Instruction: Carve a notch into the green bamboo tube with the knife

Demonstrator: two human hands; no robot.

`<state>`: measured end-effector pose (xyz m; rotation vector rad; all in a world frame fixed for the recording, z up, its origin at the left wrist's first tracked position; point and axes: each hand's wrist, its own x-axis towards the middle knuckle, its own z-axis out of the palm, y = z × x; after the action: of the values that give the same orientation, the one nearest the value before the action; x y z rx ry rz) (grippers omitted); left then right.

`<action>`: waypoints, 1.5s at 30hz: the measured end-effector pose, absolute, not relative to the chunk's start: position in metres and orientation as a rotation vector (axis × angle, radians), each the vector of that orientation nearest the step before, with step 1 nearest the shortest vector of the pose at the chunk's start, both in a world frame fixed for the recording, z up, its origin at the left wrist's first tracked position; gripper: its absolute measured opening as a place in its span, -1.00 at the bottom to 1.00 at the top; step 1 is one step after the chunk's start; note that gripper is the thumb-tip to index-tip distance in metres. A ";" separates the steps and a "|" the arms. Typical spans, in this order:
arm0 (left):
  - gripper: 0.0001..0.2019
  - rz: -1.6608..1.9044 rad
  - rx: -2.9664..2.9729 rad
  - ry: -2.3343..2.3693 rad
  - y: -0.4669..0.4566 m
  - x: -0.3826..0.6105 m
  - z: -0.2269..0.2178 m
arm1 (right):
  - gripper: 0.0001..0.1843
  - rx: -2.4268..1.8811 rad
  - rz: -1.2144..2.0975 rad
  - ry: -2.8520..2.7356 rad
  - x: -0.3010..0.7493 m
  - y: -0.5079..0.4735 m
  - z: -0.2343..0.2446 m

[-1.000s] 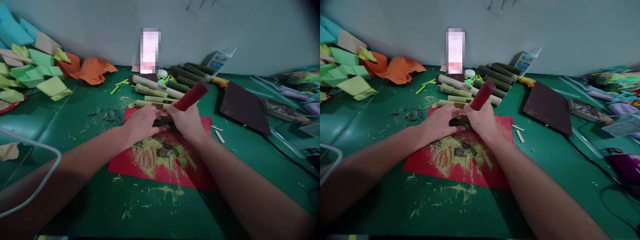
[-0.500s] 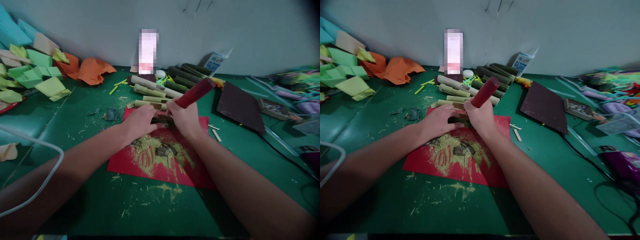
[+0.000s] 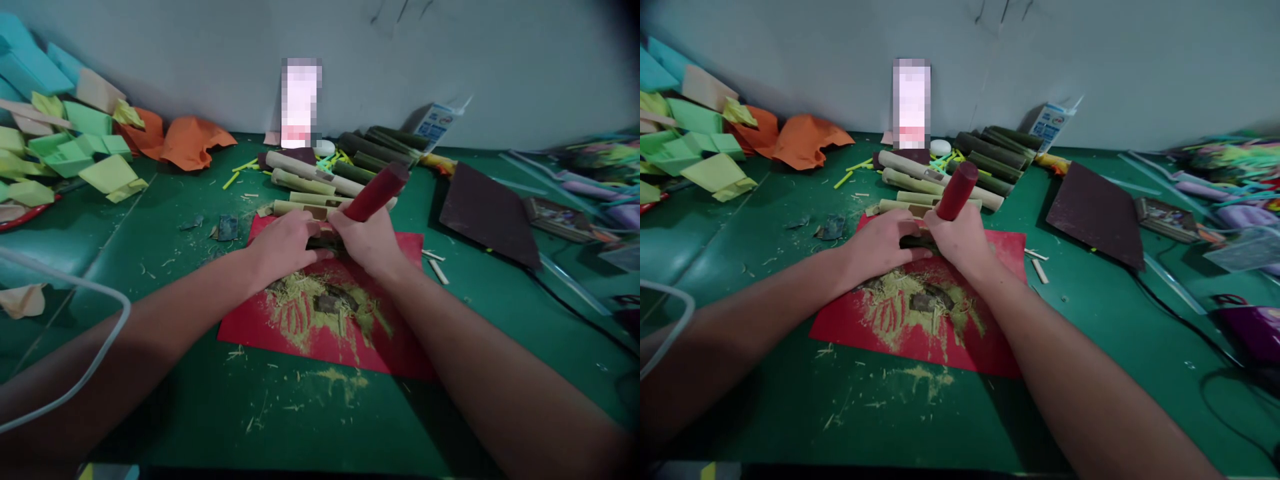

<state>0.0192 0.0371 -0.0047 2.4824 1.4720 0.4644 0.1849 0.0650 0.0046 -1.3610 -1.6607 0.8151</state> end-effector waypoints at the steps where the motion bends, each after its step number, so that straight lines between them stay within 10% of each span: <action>1: -0.67 0.470 2.483 1.460 0.038 0.019 -0.005 | -0.76 -1.360 0.840 -1.660 0.184 0.064 0.006; 45: -0.65 0.368 2.596 1.527 0.032 0.025 -0.001 | -0.66 -1.217 0.410 -1.628 0.187 0.063 -0.002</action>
<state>0.0247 0.0321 -0.0014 2.5961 1.5270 0.3682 0.1866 0.0630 -0.0025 -1.2168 -1.6282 0.4100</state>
